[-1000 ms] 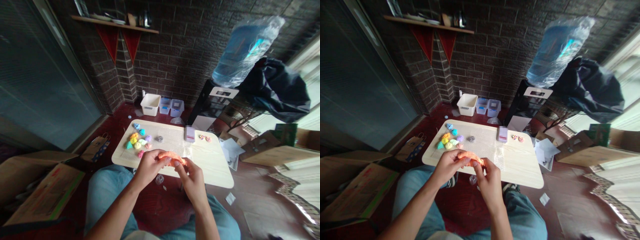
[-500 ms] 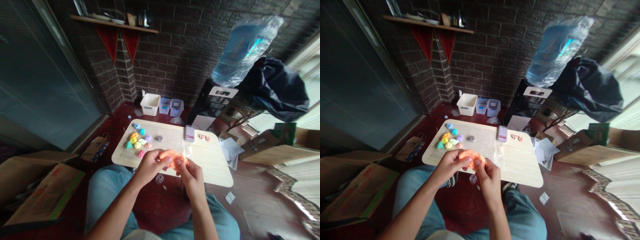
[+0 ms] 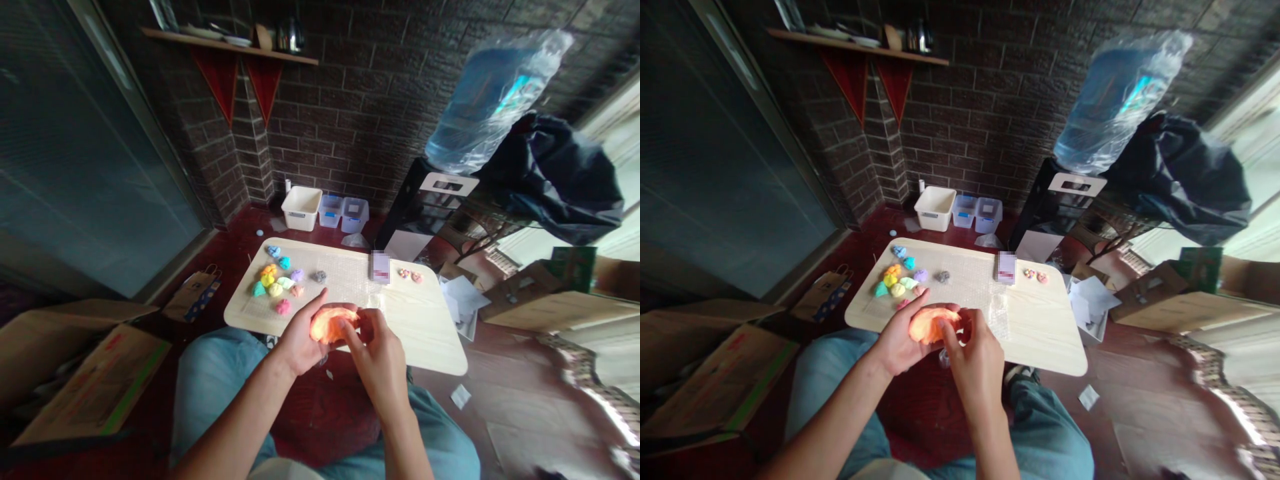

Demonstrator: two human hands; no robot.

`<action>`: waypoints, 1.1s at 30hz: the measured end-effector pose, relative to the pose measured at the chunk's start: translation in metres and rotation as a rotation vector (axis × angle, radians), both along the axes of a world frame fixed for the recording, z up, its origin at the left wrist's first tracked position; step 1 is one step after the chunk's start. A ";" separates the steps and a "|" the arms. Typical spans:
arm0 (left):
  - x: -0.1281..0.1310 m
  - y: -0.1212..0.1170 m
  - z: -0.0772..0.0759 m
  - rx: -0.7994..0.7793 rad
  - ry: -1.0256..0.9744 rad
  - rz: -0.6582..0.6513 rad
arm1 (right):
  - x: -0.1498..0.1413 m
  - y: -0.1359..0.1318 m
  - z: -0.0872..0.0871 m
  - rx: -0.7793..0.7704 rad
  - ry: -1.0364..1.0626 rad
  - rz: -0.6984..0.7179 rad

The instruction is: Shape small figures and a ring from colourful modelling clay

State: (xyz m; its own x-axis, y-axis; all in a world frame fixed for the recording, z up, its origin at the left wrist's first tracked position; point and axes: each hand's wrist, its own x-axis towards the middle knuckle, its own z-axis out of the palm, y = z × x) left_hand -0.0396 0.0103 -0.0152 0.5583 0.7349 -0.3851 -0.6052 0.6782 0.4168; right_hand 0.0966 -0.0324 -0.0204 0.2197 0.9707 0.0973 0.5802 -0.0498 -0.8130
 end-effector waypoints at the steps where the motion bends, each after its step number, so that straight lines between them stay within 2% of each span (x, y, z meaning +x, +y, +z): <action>1: -0.001 0.000 0.000 -0.015 0.004 0.016 | 0.001 -0.001 0.000 0.025 0.040 -0.009; 6: -0.004 0.003 0.001 -0.070 0.021 0.075 | 0.001 -0.004 0.001 0.121 0.340 0.002; 11: -0.002 0.007 -0.004 0.003 0.017 0.119 | -0.002 -0.005 0.000 0.132 0.440 -0.003; 18: -0.001 0.005 -0.007 0.075 0.055 0.151 | -0.003 -0.007 -0.002 0.105 0.436 -0.011; 24: 0.007 0.001 -0.013 0.087 0.078 0.171 | -0.013 -0.006 -0.007 0.193 0.402 -0.020; 27: 0.016 -0.004 -0.021 0.103 0.099 0.215 | -0.025 -0.003 -0.018 0.249 0.338 0.061; 29: 0.021 -0.009 -0.026 0.087 0.087 0.196 | -0.032 0.001 -0.028 0.255 0.279 0.113; 33: 0.026 -0.018 -0.028 0.012 0.047 0.156 | -0.040 0.007 -0.045 0.258 0.303 0.035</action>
State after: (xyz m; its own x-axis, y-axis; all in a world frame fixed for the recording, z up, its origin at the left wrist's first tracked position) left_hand -0.0134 -0.0081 -0.0429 0.4184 0.8162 -0.3985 -0.6828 0.5720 0.4546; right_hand 0.0561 -0.0252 -0.0654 0.2427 0.9305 0.2745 0.3103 0.1937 -0.9307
